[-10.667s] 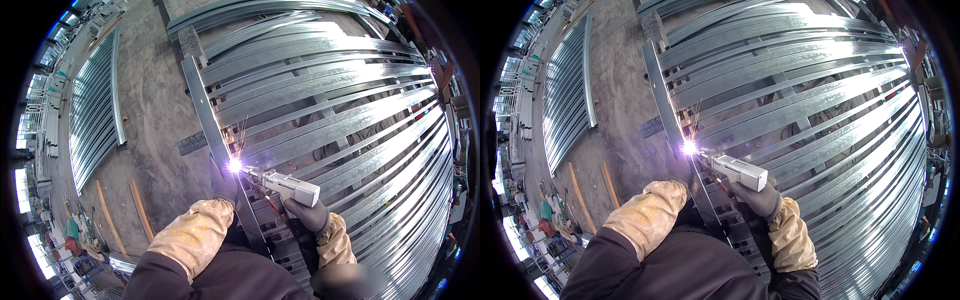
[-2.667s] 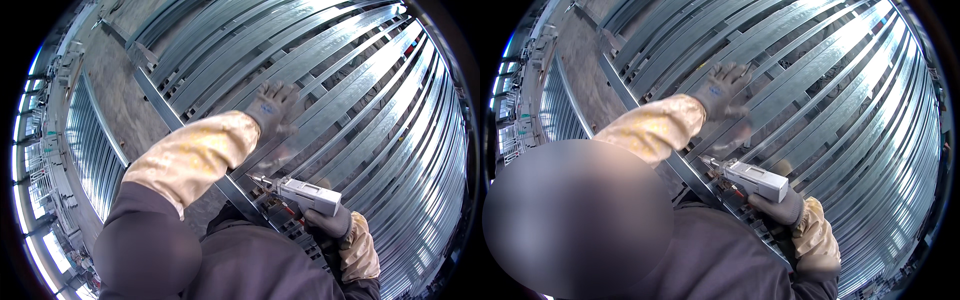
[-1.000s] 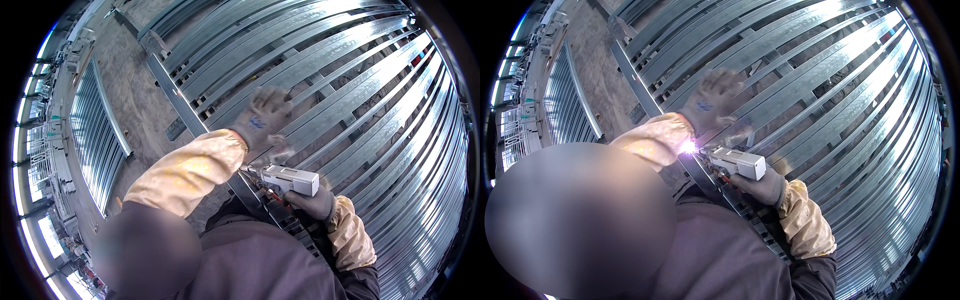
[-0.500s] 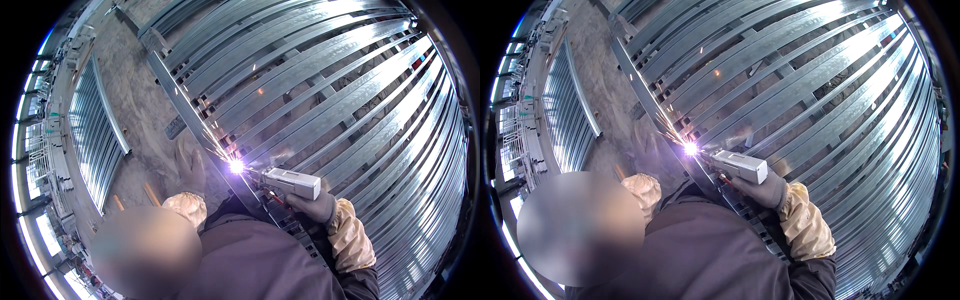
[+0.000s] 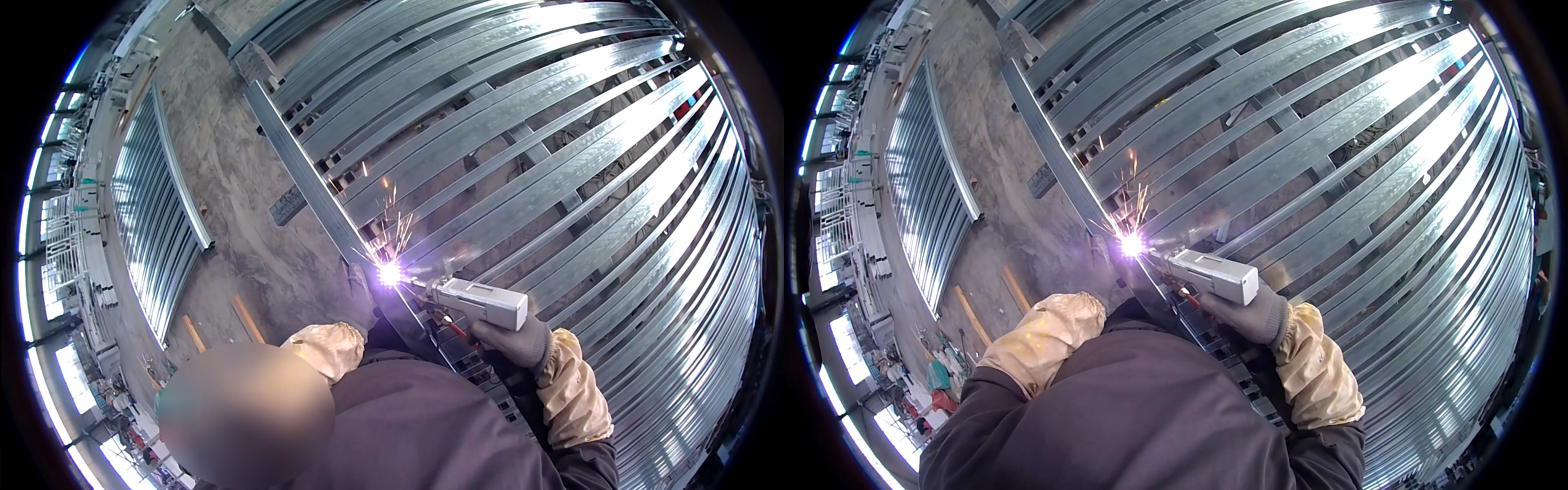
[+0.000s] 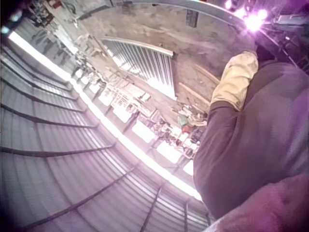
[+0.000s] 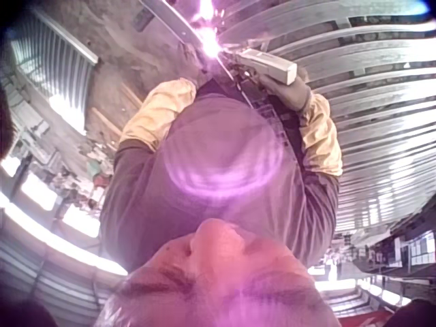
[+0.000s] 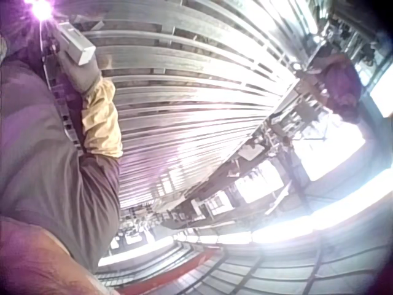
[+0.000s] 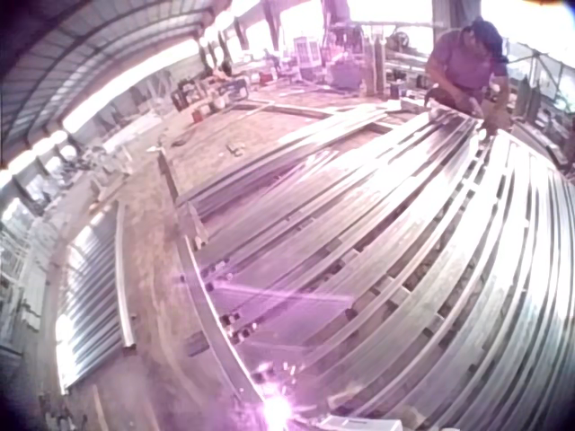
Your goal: The person uses a handheld welding torch to join metal bars on a large rectangular frame. They systematically move along the seams, creating bright sparks as they weld the intersections of the metal components.
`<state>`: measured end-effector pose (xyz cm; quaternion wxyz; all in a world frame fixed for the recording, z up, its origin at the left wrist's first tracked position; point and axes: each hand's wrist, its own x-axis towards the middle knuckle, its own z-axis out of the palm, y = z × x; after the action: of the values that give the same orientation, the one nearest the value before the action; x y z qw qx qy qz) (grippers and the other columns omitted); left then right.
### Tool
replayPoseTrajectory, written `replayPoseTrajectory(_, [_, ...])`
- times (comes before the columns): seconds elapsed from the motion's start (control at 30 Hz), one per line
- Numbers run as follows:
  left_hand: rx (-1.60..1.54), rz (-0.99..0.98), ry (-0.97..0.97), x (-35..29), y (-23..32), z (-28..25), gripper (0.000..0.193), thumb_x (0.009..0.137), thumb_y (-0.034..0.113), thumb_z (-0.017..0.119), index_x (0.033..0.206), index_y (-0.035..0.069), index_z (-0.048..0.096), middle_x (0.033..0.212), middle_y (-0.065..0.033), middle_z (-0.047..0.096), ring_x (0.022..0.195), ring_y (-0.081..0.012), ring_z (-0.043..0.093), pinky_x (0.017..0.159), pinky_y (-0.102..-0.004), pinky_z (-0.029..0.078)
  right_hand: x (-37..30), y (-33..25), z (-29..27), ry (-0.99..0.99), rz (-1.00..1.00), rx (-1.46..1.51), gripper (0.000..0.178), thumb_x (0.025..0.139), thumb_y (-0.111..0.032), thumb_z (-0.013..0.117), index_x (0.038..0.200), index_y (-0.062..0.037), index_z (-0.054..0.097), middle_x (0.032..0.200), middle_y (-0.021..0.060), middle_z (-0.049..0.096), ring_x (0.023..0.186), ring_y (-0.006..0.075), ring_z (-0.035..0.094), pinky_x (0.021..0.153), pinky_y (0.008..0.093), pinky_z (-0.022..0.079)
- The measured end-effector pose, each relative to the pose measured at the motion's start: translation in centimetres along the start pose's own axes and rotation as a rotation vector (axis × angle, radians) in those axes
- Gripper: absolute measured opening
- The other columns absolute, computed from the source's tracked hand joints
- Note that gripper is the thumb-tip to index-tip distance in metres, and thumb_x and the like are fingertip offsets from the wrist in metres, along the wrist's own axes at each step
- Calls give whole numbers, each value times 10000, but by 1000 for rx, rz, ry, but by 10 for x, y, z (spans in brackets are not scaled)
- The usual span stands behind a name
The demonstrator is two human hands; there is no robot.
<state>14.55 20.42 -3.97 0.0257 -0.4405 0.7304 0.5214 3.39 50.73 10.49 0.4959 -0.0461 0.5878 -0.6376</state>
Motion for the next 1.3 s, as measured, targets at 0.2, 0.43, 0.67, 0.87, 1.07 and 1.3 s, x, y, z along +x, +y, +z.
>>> replayPoseTrajectory(0.2, [39, 139, 48, 4, -8, 6, 462, 1125, 350, 416, 1468, 43, 444, 993, -113, 632, 768, -184, 583, 714, -331, 508, -4, 8, -4, 1, 59, -19, 410, 987, -222, 667, 1331, -12, 590, 901, 49, 691, 734, 110, 652, 662, 268, 547])
replayPoseTrajectory(0.43, [34, 35, -16, -3, 16, 3, 455, 1122, 326, 436, 1451, 12, 451, 1122, -167, 645, 953, -229, 618, 866, -348, 508, -9, 14, -4, 35, 70, -41, 421, 988, -227, 670, 1344, -18, 586, 911, 45, 690, 746, 107, 651, 665, 270, 547])
replayPoseTrajectory(0.67, [53, 232, 133, 21, -58, 6, 454, 1117, 323, 454, 1426, -8, 473, 1205, -210, 646, 1078, -299, 619, 944, -348, 495, -9, 7, -1, -18, 146, -24, 550, 978, -228, 684, 1467, -55, 502, 957, 24, 679, 756, 90, 631, 659, 269, 544])
replayPoseTrajectory(0.87, [134, 153, 74, 6, -13, 12, 451, 1110, 323, 472, 1413, -12, 491, 1211, -238, 657, 1071, -329, 647, 929, -357, 505, -17, 3, -5, 20, 180, -11, 541, 977, -204, 667, 1470, -53, 500, 953, 33, 683, 747, 96, 644, 661, 269, 553])
replayPoseTrajectory(1.07, [308, 316, 255, 26, -71, 14, 426, 1094, 320, 521, 1377, 2, 529, 1160, -205, 687, 1037, -309, 665, 902, -350, 516, -14, 3, -2, -11, 145, -3, 541, 974, -184, 657, 1470, -40, 496, 925, 32, 681, 732, 98, 644, 658, 273, 553])
replayPoseTrajectory(1.3, [325, 259, 120, 12, -30, 14, 346, 1104, 271, 516, 1342, 27, 573, 1088, -121, 695, 936, -215, 639, 861, -306, 522, -22, 16, -9, 12, 83, -24, 554, 975, -185, 672, 1472, -22, 490, 1129, 68, 686, 912, 112, 646, 766, 275, 548])
